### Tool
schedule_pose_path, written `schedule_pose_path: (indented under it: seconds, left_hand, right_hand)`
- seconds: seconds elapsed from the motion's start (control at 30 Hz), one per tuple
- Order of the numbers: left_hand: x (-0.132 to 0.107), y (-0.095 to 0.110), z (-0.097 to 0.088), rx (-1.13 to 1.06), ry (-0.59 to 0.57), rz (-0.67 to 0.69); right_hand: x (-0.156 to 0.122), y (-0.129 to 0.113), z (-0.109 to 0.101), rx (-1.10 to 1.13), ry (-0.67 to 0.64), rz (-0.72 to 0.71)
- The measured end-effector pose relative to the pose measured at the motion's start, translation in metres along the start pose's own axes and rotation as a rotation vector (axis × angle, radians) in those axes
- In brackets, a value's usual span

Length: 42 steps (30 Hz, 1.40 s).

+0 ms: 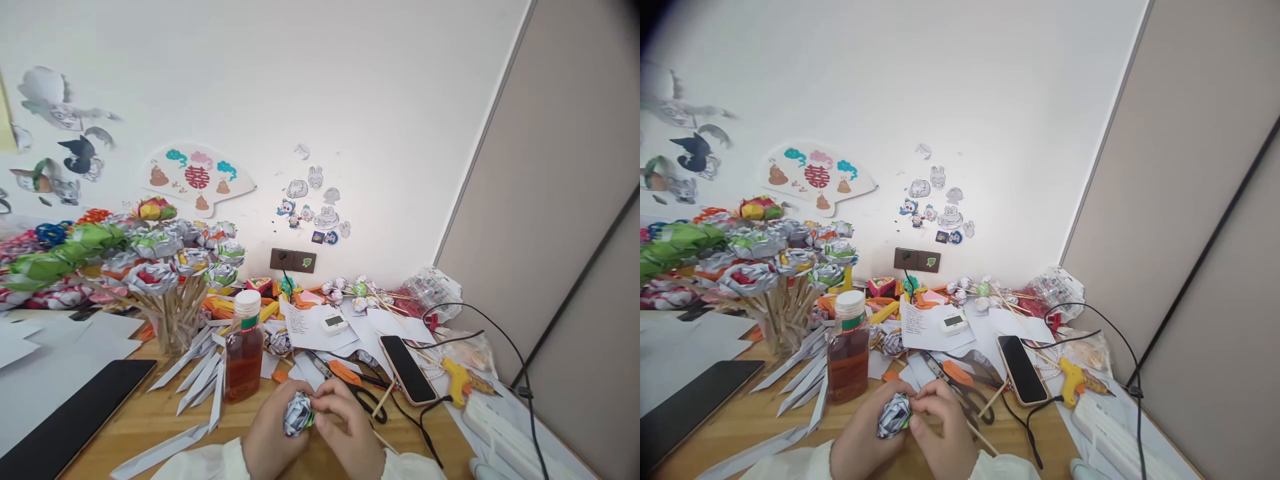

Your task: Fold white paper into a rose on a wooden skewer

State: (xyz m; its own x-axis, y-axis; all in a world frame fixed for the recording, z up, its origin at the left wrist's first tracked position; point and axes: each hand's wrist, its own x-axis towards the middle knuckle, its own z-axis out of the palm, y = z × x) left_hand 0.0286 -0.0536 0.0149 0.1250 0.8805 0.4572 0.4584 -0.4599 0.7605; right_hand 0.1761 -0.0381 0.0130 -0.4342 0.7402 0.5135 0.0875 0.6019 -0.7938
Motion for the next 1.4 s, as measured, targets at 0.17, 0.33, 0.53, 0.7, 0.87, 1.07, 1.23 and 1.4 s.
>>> schedule_pose_path:
  seconds: [0.17,0.33,0.53,0.7,0.87,1.07,1.23,1.4]
  left_hand:
    - [0.002,0.002,-0.001,-0.049,0.033,-0.052]
    - [0.004,-0.002,0.000,-0.098,0.027,-0.092]
    - [0.002,0.001,0.001,-0.286,-0.095,-0.165]
    - [0.002,0.001,-0.006,-0.465,-0.143,-0.168]
    - [0.000,-0.002,-0.003,-0.332,-0.102,-0.110]
    - [-0.002,0.007,-0.001,-0.184,-0.062,-0.036]
    - [0.003,0.009,-0.004,-0.105,0.038,-0.106]
    - [0.008,0.003,-0.005,-0.063,0.092,-0.118]
  right_hand:
    - [0.001,0.001,0.000,-0.049,0.074,0.088]
    - [0.000,0.001,0.005,-0.160,0.049,-0.014]
    - [0.004,0.007,-0.001,-0.112,0.069,0.010]
    - [0.006,0.014,-0.006,0.021,0.112,0.061]
    - [0.002,0.016,0.001,0.105,0.096,0.015]
    - [0.002,0.014,0.003,0.092,0.091,-0.012]
    - [0.010,0.015,-0.018,-0.162,0.172,0.078]
    - [0.008,0.028,-0.031,-0.615,0.134,0.050]
